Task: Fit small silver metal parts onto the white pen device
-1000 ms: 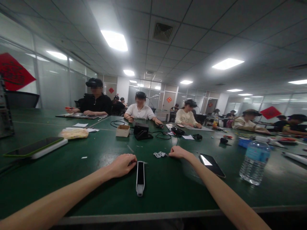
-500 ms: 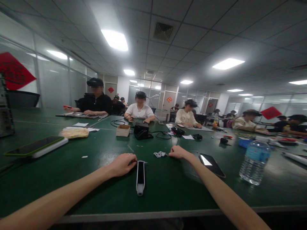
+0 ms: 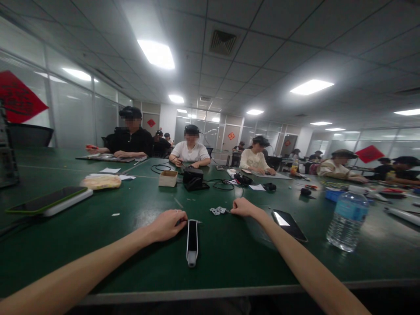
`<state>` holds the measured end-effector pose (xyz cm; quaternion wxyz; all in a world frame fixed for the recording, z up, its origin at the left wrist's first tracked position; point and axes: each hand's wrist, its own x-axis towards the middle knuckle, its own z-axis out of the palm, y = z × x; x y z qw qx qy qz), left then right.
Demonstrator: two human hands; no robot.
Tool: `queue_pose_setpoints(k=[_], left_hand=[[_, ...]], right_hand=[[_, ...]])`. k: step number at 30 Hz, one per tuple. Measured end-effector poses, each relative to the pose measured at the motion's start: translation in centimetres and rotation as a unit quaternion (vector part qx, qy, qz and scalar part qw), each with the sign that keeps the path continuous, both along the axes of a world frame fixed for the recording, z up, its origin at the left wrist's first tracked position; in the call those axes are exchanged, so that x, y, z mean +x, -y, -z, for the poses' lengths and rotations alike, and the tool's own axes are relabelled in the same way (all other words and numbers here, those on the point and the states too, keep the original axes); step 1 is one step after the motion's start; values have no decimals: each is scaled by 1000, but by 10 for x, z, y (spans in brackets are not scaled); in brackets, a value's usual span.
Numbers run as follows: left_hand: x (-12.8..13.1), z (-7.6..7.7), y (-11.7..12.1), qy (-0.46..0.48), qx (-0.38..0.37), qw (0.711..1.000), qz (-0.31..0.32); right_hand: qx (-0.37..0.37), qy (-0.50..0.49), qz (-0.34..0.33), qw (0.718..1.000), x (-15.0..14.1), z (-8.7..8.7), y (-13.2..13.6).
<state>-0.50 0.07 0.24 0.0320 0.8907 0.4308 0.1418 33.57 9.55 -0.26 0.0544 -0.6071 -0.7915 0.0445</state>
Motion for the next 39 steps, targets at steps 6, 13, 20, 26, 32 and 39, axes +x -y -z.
queue_pose_setpoints(k=[6,13,20,26,32,39], left_hand=[[1,1,0,-7,12,1000,0],[1,-3,3,-6,3,1000,-5],[1,-2,2,-2,5,1000,-4],[2,-6,5,-11,-2,1000,-15],[3,-3,3,-12,5,1000,-14],[4,-3,4,-16,12,1000,-16]], right_hand=[[30,11,-4,999,-1,-2,1],[84,-3,-39,996,-4,-3,-1],[155,-8,-99,983,-12,-1,0],[182,-51,-189,964,-43,-5,20],[151,-72,-258,952,-80,-2,49],[125,-87,-321,935,-102,10,63]])
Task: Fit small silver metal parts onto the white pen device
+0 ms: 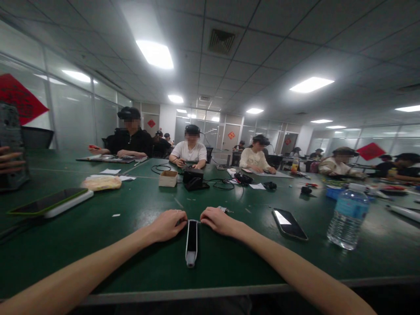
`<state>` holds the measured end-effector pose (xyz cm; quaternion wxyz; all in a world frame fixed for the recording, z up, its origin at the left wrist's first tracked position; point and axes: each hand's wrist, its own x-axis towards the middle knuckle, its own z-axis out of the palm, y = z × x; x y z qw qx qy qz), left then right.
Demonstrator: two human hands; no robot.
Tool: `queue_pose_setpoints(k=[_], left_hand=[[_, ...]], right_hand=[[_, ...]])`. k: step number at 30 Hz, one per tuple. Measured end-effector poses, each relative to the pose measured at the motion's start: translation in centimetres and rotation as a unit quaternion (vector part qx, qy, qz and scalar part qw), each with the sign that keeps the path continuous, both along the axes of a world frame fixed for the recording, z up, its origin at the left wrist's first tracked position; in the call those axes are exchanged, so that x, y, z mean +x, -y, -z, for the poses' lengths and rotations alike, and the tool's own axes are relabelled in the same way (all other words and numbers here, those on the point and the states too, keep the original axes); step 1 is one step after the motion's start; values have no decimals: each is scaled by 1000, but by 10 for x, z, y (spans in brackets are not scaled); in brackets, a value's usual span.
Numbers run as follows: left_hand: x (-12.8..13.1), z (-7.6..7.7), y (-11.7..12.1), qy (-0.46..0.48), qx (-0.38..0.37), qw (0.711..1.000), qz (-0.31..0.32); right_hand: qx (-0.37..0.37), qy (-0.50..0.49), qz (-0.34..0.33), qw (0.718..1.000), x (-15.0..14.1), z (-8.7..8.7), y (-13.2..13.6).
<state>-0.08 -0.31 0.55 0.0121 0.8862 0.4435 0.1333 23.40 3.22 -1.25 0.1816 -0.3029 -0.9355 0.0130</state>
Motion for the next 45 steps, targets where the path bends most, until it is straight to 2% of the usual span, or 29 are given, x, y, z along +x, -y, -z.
queue_pose_setpoints(k=[11,20,30,45], left_hand=[[2,-2,1,-10,0,1000,-11],[1,0,-1,-6,-1,1000,-15],[0,2,-3,-7,5,1000,-15],[0,-1,0,-4,-4,1000,-12]], right_hand=[[-15,-3,-25,1000,0,-3,2],[-24,-9,-25,999,0,-10,11],[-31,9,-36,999,3,-11,5],[-26,-1,-37,999,3,-14,10]])
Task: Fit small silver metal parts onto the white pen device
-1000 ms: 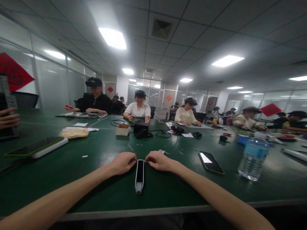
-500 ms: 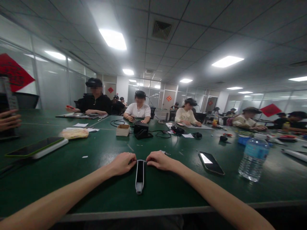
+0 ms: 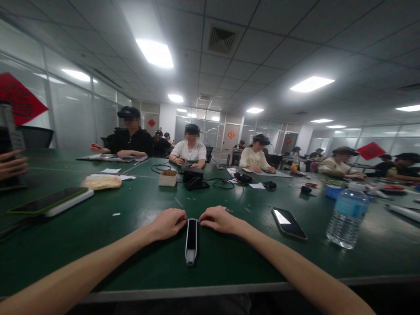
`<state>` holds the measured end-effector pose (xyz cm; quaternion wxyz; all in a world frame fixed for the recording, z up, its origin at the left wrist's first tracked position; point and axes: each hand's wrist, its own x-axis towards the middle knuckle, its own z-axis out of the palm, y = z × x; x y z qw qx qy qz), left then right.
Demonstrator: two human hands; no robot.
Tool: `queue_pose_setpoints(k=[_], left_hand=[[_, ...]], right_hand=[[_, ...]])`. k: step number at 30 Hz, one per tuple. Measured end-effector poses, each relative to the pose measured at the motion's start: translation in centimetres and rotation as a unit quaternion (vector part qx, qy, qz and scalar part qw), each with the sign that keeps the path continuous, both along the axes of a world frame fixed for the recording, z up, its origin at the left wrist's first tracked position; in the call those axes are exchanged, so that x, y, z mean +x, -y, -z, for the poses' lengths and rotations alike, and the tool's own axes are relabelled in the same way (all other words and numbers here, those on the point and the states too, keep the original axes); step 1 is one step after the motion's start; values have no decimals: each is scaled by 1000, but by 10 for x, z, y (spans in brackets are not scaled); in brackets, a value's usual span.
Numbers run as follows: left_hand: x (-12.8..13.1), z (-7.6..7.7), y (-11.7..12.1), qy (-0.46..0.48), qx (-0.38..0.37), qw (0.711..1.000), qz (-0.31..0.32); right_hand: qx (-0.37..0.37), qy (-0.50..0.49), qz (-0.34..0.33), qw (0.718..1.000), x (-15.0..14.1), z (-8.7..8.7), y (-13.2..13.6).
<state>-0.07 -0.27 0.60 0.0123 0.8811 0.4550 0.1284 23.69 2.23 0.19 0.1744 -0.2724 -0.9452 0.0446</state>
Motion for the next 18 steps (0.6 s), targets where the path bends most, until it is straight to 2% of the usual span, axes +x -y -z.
queue_pose_setpoints(k=[18], left_hand=[[-1,1,-1,6,-2,1000,0]], right_hand=[[25,3,9,1000,-1,8,-3]])
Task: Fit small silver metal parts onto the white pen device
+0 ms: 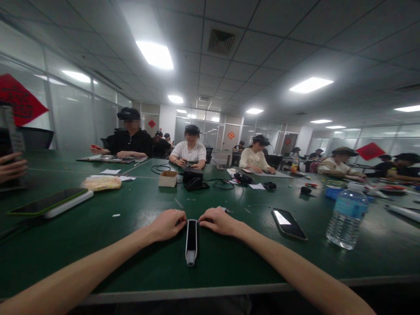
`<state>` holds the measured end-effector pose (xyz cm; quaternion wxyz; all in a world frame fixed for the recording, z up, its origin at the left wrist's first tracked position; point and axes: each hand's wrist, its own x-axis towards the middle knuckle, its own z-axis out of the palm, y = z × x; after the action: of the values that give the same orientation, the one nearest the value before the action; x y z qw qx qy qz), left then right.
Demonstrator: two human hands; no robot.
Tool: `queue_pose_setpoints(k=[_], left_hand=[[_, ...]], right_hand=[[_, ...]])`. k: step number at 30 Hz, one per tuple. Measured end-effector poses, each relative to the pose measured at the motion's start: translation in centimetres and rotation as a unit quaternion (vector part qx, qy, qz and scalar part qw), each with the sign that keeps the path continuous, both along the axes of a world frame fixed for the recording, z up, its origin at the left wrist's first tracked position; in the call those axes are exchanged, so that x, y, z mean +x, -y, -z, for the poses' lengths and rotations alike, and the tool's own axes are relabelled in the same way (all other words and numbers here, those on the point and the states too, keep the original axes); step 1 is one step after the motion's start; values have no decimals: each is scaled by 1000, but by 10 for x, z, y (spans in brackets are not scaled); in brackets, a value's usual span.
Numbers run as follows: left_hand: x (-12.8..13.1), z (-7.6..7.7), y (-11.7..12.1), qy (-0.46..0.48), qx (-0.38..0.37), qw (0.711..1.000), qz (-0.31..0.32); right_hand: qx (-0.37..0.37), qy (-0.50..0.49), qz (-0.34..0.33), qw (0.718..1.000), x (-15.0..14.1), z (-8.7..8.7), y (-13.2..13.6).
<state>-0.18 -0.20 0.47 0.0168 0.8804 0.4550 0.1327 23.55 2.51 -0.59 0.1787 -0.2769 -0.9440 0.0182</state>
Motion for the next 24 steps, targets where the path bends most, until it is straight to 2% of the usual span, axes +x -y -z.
queue_pose_setpoints(k=[8,24], left_hand=[[0,0,0,5,-3,1000,3],[0,2,-2,-1,-1,1000,0]], right_hand=[[0,-24,-6,1000,-4,7,-2],[30,-4,34,999,-6,4,3]])
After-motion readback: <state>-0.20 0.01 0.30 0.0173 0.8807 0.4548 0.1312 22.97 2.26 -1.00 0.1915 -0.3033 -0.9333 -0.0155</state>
